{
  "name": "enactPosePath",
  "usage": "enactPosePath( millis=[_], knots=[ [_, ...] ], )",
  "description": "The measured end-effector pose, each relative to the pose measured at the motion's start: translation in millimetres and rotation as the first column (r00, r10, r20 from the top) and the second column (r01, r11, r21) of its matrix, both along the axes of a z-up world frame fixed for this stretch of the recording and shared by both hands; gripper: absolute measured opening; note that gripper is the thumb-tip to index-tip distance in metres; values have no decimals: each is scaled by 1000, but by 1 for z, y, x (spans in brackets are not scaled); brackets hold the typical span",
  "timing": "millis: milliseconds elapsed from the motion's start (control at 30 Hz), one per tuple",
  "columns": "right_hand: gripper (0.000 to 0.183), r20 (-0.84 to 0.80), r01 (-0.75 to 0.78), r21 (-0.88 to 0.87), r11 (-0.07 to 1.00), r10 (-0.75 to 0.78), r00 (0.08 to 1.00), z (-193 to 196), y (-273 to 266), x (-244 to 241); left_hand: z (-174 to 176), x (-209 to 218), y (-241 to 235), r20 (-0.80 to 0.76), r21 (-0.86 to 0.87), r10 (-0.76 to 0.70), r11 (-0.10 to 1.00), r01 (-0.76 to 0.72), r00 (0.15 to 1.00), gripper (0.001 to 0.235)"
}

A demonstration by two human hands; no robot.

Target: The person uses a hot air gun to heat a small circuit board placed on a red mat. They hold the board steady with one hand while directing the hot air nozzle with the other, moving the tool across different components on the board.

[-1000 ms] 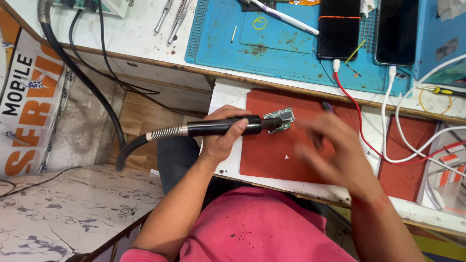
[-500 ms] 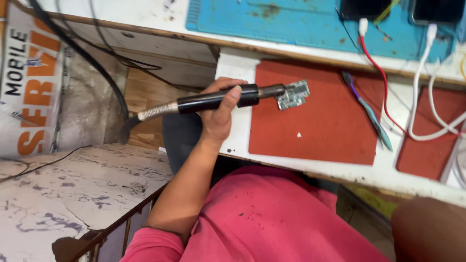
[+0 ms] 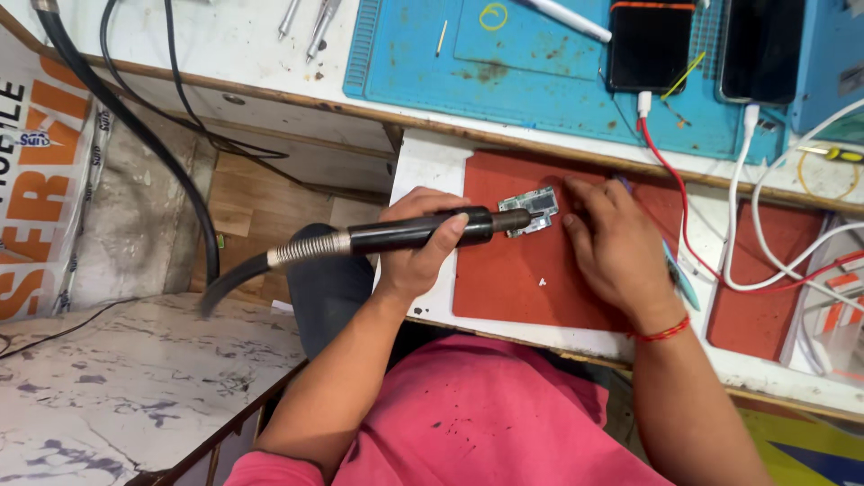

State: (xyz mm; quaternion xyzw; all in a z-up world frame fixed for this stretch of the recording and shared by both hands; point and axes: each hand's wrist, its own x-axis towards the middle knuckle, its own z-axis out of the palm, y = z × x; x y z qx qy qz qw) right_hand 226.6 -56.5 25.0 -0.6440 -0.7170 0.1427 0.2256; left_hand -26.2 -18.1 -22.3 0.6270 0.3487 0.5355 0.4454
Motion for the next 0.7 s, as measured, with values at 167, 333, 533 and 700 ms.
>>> enactPosePath(
  millis=[167,333,533,700],
  knots=[
    [37,126,4,112,994,-18,992,-3,2,-14,2,1,3,12,-25,-6,1000,6,1000,22],
    [38,125,-24,100,995,12,992,-5,3,-18,5,3,3,-40,-66,107,992,-110,993,22],
    [37,56,-8,74,997,4,998,-7,6,-14,5,2,5,-84,59,96,994,-92,992,20],
    [35,35,13,68,998,-15,999,-9,6,-13,6,7,1,-70,-46,212,975,-216,975,20]
  ],
)
